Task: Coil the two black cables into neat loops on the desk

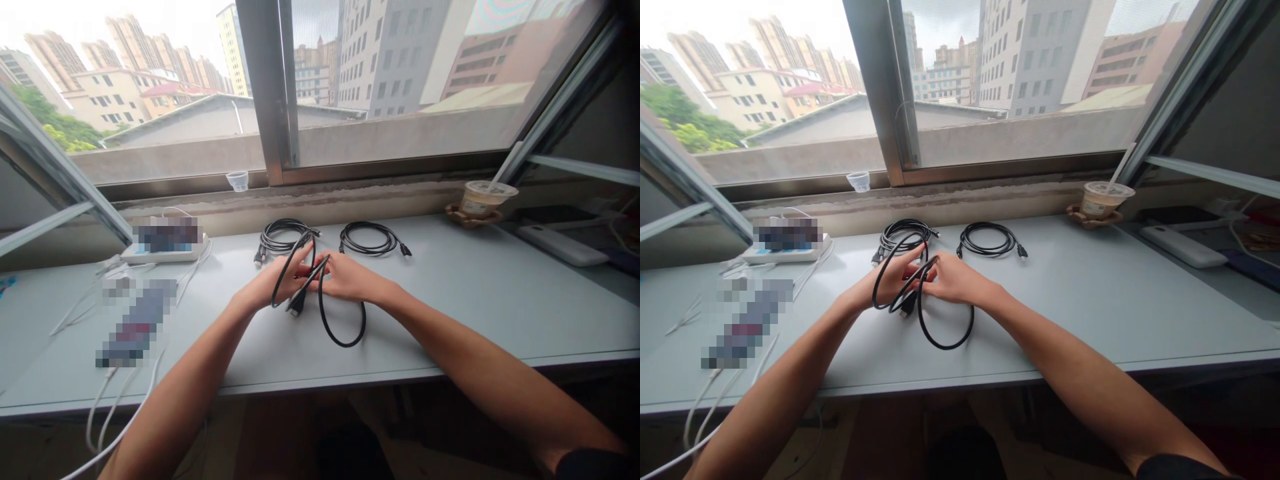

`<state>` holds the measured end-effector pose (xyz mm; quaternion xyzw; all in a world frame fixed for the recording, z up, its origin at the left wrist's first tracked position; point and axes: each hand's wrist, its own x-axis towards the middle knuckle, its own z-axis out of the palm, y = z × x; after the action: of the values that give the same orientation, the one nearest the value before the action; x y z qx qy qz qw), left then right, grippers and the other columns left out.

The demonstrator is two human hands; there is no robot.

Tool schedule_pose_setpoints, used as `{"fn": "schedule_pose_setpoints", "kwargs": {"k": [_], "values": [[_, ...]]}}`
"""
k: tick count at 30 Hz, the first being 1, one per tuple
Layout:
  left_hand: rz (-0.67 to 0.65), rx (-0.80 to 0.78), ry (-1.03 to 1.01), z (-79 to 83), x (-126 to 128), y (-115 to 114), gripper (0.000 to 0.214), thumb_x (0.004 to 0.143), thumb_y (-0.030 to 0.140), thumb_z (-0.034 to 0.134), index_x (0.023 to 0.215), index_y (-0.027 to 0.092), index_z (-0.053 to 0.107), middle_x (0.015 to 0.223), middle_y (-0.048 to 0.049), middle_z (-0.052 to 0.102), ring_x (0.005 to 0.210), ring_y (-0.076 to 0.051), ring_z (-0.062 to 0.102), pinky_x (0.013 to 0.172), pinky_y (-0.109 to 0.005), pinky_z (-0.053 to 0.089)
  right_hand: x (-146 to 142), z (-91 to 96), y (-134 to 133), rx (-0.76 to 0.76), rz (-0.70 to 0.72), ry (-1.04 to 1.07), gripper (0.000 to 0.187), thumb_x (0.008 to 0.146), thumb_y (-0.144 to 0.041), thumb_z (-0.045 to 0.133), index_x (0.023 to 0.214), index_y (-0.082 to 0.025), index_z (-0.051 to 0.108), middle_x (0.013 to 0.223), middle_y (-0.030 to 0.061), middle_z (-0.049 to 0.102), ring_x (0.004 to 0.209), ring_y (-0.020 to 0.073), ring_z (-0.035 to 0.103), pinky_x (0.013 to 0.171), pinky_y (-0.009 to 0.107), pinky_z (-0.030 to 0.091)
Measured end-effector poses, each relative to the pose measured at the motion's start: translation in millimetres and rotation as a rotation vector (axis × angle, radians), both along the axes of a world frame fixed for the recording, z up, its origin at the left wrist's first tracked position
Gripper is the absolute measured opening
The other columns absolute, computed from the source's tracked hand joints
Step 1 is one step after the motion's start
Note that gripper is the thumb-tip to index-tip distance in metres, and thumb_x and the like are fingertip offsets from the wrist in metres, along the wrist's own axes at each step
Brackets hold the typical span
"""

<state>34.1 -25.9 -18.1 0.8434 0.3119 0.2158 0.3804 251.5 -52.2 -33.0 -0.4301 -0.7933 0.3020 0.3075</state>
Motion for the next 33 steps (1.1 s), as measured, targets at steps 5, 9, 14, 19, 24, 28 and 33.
{"fn": "schedule_pose_setpoints", "kwargs": {"k": [5,9,14,19,24,28,33], "values": [[0.195,0.15,-0.081,-11.8,6.6,7.1,0.082,0.091,0.031,0.069,0.165,0.015,0.039,0.105,-0.0121,0.083,0.089,-0.025,0.077,0.083,-0.035,0.061,-1.7,-5.3,8.6,-0.074,-0.083,0.047,0.023,0.075,-0.032,0.086,0.091,-0.018,0.078,0.103,0.0091,0.08,0.094,0.0255,0.073,0.081,0.031,0.053],[0.154,-0.074,-0.358,-18.4,13.0,13.3,0.089,0.094,0.037,0.069,0.17,0.015,0.027,0.124,-0.0174,0.079,0.107,-0.028,0.077,0.097,-0.043,0.061,3.8,1.2,14.0,-0.104,-0.165,0.098,0.016,0.072,-0.03,0.08,0.08,-0.017,0.076,0.095,0.0071,0.076,0.094,0.0254,0.07,0.086,0.034,0.05],[0.031,-0.245,-0.527,-9.8,9.6,15.3,0.099,0.092,0.048,0.079,0.169,0.018,0.025,0.131,-0.0208,0.076,0.121,-0.032,0.074,0.108,-0.051,0.056,20.8,17.7,17.5,-0.212,0.064,0.368,0.025,0.074,-0.037,0.077,0.06,-0.017,0.069,0.112,0.0094,0.074,0.113,0.0271,0.065,0.103,0.038,0.046],[-0.008,-0.222,-0.538,-2.4,7.4,14.4,0.092,0.093,0.049,0.078,0.166,0.019,0.03,0.131,-0.0214,0.075,0.117,-0.031,0.075,0.103,-0.046,0.058,32.3,18.6,20.2,-0.461,0.176,0.549,0.028,0.07,-0.041,0.086,0.065,-0.016,0.073,0.101,0.0121,0.075,0.103,0.0258,0.068,0.095,0.037,0.051],[0.208,0.053,-0.388,9.1,-12.6,24.9,0.073,0.094,0.052,0.073,0.152,0.013,0.053,0.128,-0.0196,0.076,0.114,-0.028,0.074,0.094,-0.037,0.058,44.8,22.3,26.1,-0.549,0.067,0.783,0.019,0.069,-0.03,0.079,0.065,-0.019,0.064,0.109,0.0104,0.076,0.108,0.0259,0.068,0.1,0.04,0.053],[0.483,0.179,-0.348,18.6,-36.6,37.1,0.056,0.094,0.042,0.067,0.142,0.013,0.063,0.114,-0.0137,0.079,0.101,-0.022,0.073,0.085,-0.031,0.055,50.3,31.1,26.8,-0.507,0.05,0.992,0.023,0.07,-0.028,0.072,0.067,-0.021,0.05,0.118,0.0062,0.075,0.108,0.0243,0.069,0.101,0.042,0.054],[0.568,0.014,-0.448,18.8,-38.1,37.9,0.048,0.096,0.056,0.05,0.106,0.015,0.074,0.077,-0.005,0.068,0.064,-0.016,0.058,0.058,-0.027,0.045,33.1,27.1,23.6,-0.488,-0.027,1.093,0.027,0.068,-0.022,0.069,0.079,-0.023,0.044,0.114,0.0049,0.071,0.101,0.0237,0.073,0.096,0.042,0.058]]}}
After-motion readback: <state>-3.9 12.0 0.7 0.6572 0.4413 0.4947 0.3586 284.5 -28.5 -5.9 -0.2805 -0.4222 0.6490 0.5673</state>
